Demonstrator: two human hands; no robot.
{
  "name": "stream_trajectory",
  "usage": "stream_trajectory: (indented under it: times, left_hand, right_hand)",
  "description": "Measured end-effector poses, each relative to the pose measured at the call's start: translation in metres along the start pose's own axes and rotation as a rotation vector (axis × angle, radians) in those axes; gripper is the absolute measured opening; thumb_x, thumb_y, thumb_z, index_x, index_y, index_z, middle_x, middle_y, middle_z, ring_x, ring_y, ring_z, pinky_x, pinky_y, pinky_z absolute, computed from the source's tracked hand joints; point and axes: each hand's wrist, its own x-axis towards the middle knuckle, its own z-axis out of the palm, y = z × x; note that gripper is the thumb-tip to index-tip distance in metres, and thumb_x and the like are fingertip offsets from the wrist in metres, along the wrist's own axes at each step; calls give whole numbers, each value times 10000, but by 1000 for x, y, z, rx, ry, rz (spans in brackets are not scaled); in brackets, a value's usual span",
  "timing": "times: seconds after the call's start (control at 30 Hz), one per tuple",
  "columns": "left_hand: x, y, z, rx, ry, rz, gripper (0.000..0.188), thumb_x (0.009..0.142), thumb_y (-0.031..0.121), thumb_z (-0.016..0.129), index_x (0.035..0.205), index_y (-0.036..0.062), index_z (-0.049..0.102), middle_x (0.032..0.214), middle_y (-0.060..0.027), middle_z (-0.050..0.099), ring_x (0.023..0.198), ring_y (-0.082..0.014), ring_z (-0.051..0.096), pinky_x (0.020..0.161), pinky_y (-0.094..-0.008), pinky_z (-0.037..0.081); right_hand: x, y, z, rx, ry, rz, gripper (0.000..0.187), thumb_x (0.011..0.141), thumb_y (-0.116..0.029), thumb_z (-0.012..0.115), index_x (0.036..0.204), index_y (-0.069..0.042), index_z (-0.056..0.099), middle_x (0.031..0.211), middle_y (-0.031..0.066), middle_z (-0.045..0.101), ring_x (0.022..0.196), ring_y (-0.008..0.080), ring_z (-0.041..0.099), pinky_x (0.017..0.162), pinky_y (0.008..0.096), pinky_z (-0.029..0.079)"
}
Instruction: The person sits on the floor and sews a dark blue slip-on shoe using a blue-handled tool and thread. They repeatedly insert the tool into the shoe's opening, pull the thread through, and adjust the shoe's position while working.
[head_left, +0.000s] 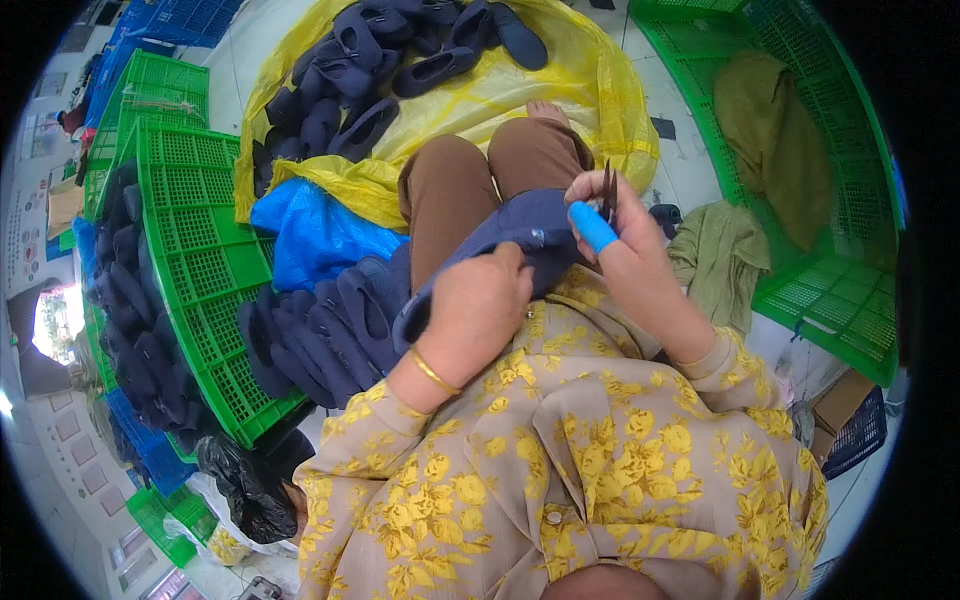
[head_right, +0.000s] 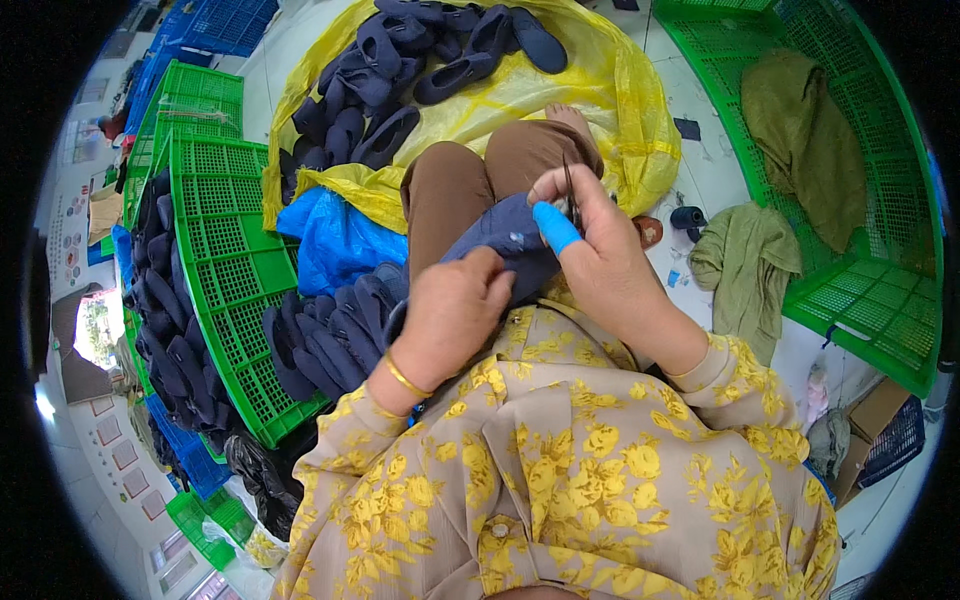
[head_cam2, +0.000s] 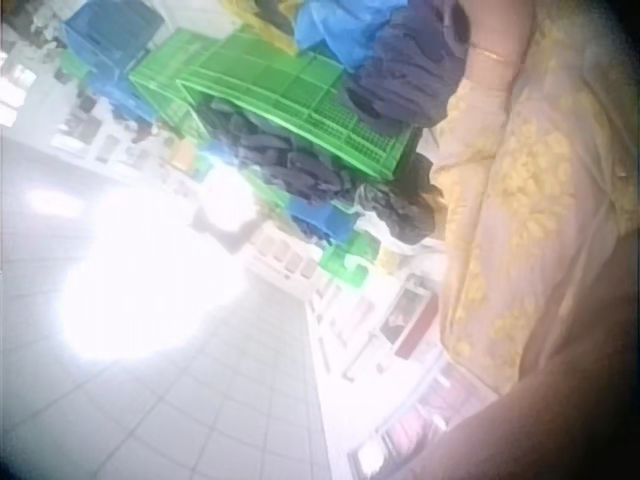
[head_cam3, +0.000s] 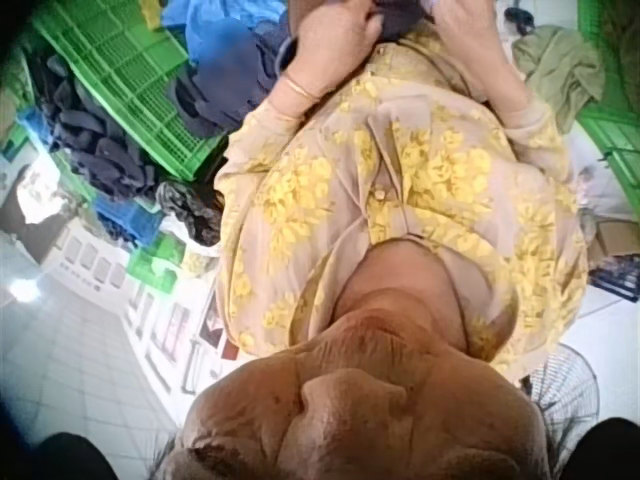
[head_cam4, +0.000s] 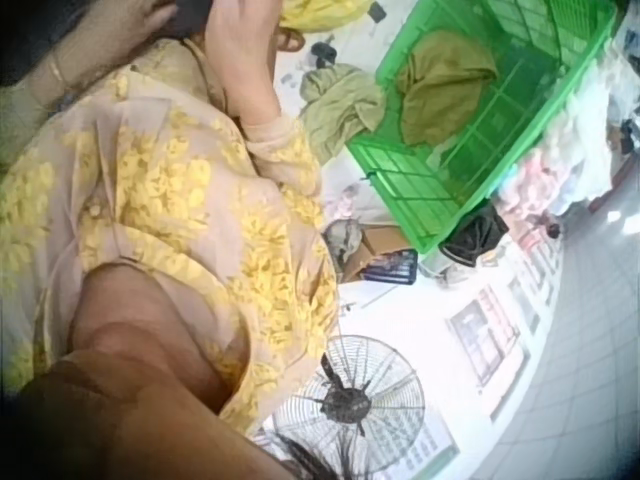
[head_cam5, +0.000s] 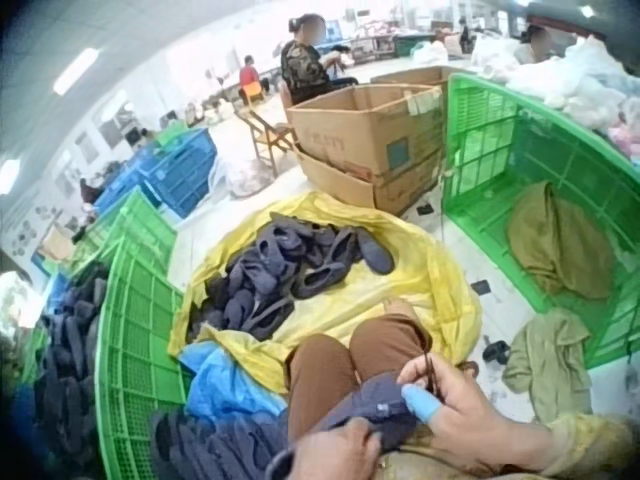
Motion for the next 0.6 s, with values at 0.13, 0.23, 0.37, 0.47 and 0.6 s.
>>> stream_trajectory:
  times: [0.13,0.23,0.37,0.47,0.6]
  left_hand:
    - [4,0,2,-208,-87,22,138,844,148,692,839,13,665,754,-201,657,672,-350,651,598,-393,512]
    - [7,-12,-15,-388,-119,-122,160,840,162,711,836,16,646,722,-166,648,638,-300,643,593,-357,497]
    - [21,-14,-17,-471,40,-224,191,874,137,725,977,12,624,731,-59,604,624,-120,534,577,-257,453]
    - [25,-12,-8,-471,0,-175,194,912,97,686,1066,13,604,830,18,599,700,-28,503,610,-180,439]
    - [23,-16,2,-681,-132,-270,198,913,5,634,1107,8,595,891,-3,621,734,-45,572,660,-197,509]
  right_hand:
    - [-15,41,-13,-87,23,-9,170,921,-5,540,1089,-27,537,958,9,543,826,84,484,750,230,425]
    - [-20,46,-11,-189,17,-2,189,910,-37,603,1092,-55,554,847,-8,537,733,71,472,677,242,425]
    - [-17,55,-9,-233,-15,11,212,896,-53,630,1096,-72,562,763,11,544,656,88,480,619,271,427]
    - [-12,54,-7,-284,-6,-52,228,870,-40,629,1089,-57,569,804,60,595,664,139,538,623,292,447]
    - [0,54,-6,-359,-45,-140,219,837,-54,626,1054,-35,598,870,140,662,711,252,634,649,340,488]
